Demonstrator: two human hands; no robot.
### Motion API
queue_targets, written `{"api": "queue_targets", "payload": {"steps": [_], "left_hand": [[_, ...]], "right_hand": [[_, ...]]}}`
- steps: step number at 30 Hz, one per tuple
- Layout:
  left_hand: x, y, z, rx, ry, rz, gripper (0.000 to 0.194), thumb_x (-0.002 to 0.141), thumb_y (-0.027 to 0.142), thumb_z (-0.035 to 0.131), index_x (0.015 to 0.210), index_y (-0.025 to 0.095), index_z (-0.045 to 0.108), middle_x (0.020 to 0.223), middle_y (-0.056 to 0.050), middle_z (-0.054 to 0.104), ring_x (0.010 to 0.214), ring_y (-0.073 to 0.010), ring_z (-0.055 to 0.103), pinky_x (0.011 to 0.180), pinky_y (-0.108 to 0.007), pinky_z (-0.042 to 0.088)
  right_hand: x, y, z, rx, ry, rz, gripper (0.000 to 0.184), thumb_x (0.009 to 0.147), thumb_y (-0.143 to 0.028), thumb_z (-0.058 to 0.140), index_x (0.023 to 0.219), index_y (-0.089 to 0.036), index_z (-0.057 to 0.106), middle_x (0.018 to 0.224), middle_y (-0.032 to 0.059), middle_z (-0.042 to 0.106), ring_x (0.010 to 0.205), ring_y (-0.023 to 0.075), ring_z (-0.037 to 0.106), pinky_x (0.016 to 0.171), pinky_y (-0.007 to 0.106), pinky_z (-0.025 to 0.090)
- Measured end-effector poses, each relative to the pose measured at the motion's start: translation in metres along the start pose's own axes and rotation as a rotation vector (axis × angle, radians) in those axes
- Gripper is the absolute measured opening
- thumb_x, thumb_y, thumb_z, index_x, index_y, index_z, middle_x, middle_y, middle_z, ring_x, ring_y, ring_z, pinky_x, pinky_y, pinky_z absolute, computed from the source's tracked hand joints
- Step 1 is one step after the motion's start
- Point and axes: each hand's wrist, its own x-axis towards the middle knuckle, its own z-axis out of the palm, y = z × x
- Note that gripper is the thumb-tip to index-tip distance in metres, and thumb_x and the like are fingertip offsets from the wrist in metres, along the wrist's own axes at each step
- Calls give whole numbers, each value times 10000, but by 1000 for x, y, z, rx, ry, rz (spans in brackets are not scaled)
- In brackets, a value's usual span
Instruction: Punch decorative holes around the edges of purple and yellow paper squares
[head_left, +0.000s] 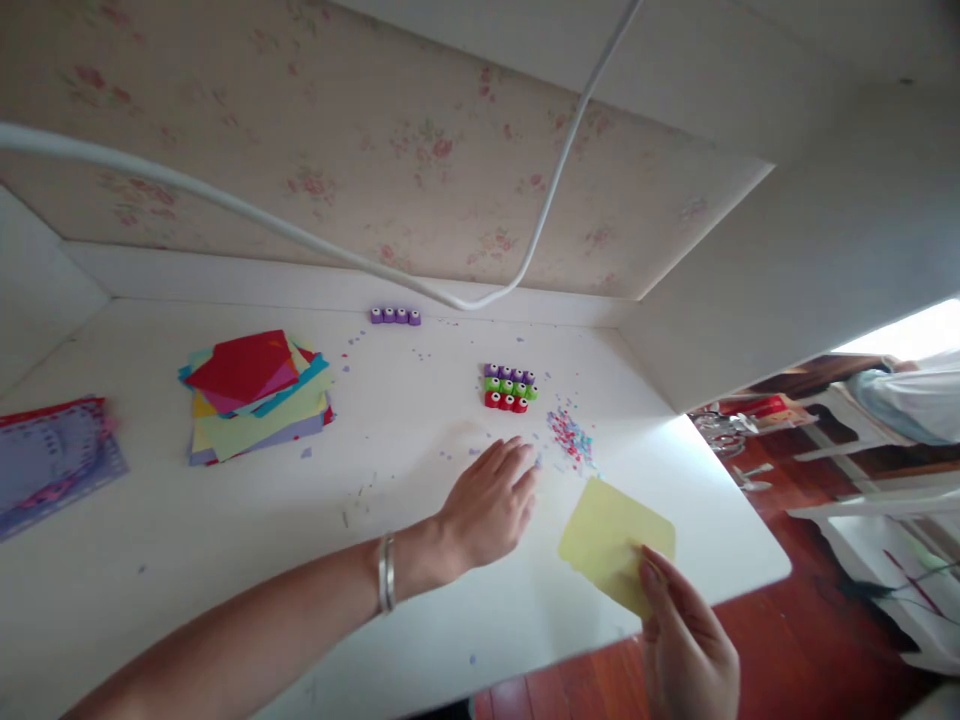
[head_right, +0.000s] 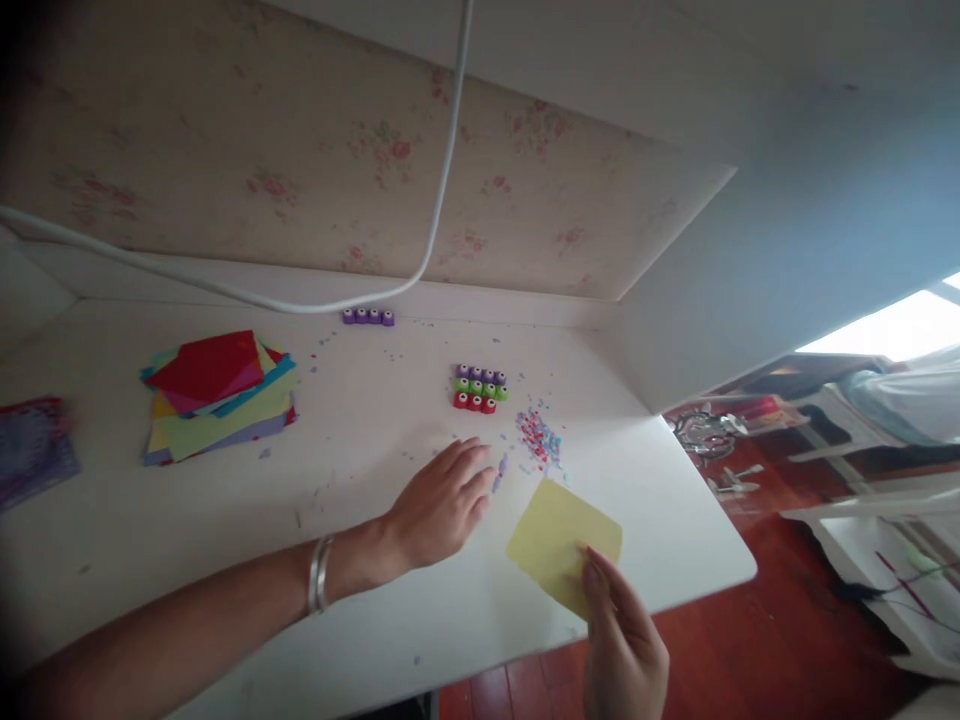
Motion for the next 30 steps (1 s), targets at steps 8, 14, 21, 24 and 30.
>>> {"api": "queue_targets", "payload": {"steps": [8, 14, 21, 24, 30], "left_hand": [[-171, -80, -62, 373, 223, -675, 412, 955, 364, 443, 1285, 125, 503, 1328, -187, 538, 1284, -312, 478, 1083, -493, 415], [-167, -107, -63, 506, 93, -721, 513, 969, 393, 403, 1346, 53, 472, 1420, -234, 478, 1352, -337, 415, 1116, -499, 359], [-114, -81, -26, 422, 119, -659, 525, 961, 433, 424, 1354, 88, 483, 1477, -227, 416, 1401, -347, 345, 1118, -524, 347], [-82, -58, -3, 292, 54, -580, 558, 967, 454, 404, 1384, 87, 452, 1512, -228, 362, 1430, -339, 289, 1137, -521, 317], [-7, -9, 47, -12, -99, -386, 619, 972, 500, 341, 1408, 66, 416, 1534, -235, 314, 1446, -321, 257, 1175, -485, 265]], "right_hand": [[8, 1, 49, -39, -144, 7, 497, 706, -504, 771, 1069, -166, 736, 1066, 90, 744, 1045, 301, 657, 833, 385, 570], [4, -12, 73, -35, -217, -18, 500, 685, -517, 779, 1043, -169, 745, 1057, 91, 747, 1059, 306, 648, 848, 391, 557], [-5, -7, 54, -39, -176, -8, 478, 695, -487, 786, 1050, -170, 740, 1084, 80, 742, 1042, 314, 658, 805, 385, 582], [-6, -8, 45, -66, -151, 22, 479, 702, -478, 782, 1072, -176, 735, 1089, 75, 741, 1051, 321, 657, 805, 394, 588], [-12, -20, 27, -99, -94, -4, 487, 683, -484, 793, 1064, -186, 740, 1076, 78, 745, 1077, 352, 648, 825, 426, 595]]}}
